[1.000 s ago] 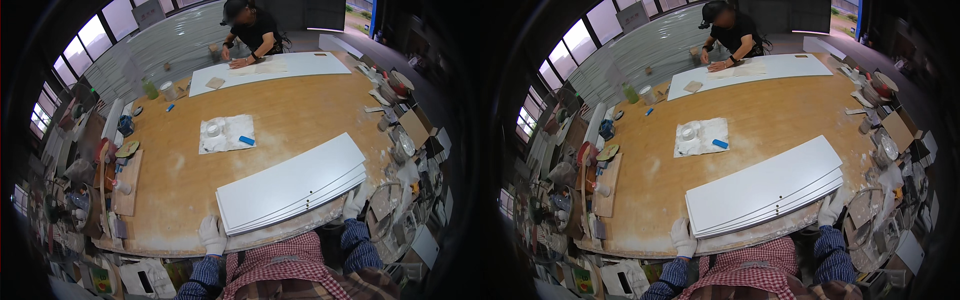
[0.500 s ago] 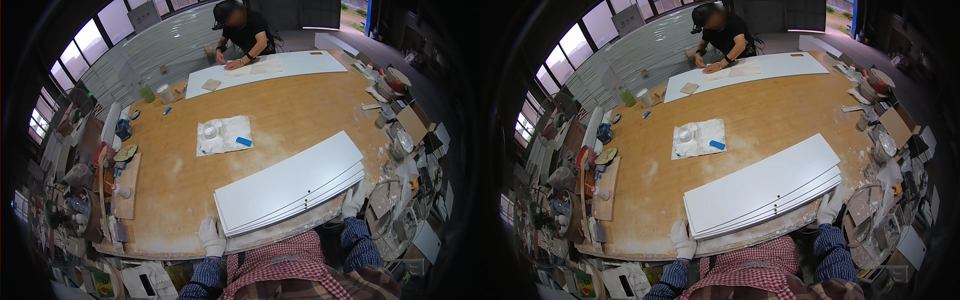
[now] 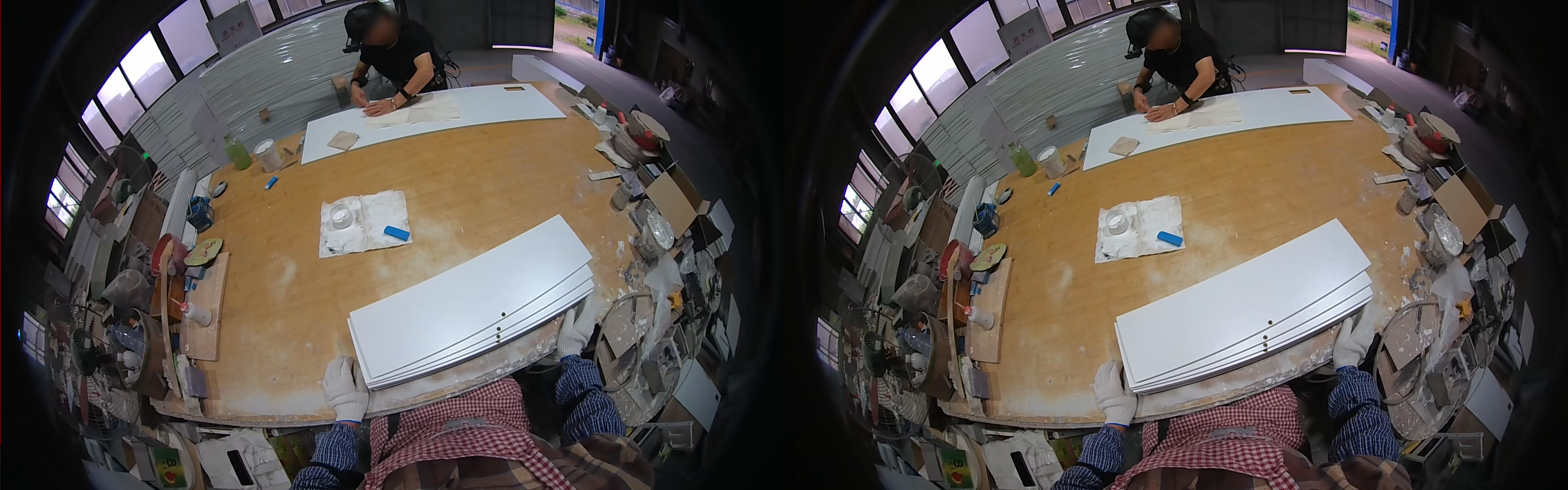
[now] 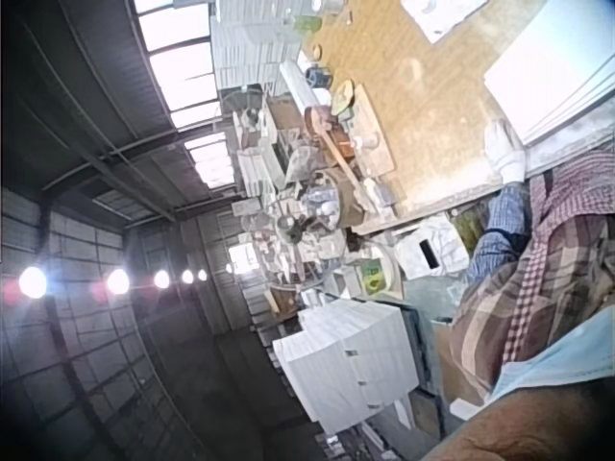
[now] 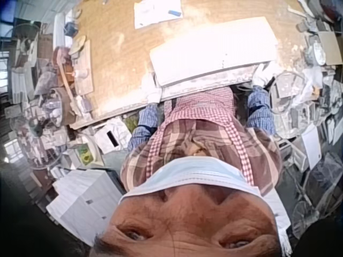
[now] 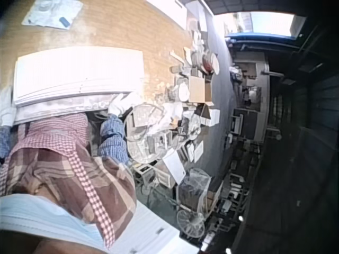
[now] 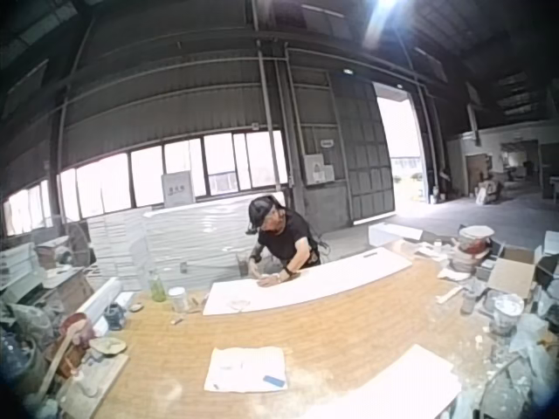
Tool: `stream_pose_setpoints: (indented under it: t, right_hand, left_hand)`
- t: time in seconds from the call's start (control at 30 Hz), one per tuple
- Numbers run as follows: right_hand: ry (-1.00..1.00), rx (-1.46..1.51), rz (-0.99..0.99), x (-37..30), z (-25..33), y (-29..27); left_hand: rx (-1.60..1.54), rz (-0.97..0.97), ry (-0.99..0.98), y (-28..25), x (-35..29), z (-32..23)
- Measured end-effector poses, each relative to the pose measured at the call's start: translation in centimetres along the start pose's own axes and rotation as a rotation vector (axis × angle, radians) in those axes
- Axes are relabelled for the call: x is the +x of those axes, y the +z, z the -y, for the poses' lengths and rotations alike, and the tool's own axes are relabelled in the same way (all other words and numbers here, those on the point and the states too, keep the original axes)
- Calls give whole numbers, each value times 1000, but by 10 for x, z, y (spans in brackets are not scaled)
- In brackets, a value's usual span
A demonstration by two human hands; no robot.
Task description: Wiping down and cleaning white furniture panels on a workshop workbench.
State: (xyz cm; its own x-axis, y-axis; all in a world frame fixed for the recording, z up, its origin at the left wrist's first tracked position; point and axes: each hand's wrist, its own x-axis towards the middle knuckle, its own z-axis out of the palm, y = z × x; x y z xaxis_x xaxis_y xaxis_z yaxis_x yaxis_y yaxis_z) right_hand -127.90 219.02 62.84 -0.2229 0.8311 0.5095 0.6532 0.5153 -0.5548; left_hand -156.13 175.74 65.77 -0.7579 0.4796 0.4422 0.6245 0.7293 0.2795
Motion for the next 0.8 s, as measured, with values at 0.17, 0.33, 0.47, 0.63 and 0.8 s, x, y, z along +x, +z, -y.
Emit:
stream_pose_setpoints:
  t: [0.17,0.33,0.47,0.63,0.8]
  right_hand:
    - [-7,-31,-18,-3,-6,2]
    - [-8,-20,-3,-2,-1,0]
    - [-9,-32,-12,-2,-4,1]
    - [-18,-44,-23,-1,2,-2]
    - [13,50,5,4,15,-7]
  left_hand:
    - [-7,24,-11,-2,1,-2]
    - [6,55,-37,0,-2,1]
    - [2,70,-45,3,-4,3]
    - [10,78,-51,4,-4,4]
    - [3,70,-51,2,-1,2]
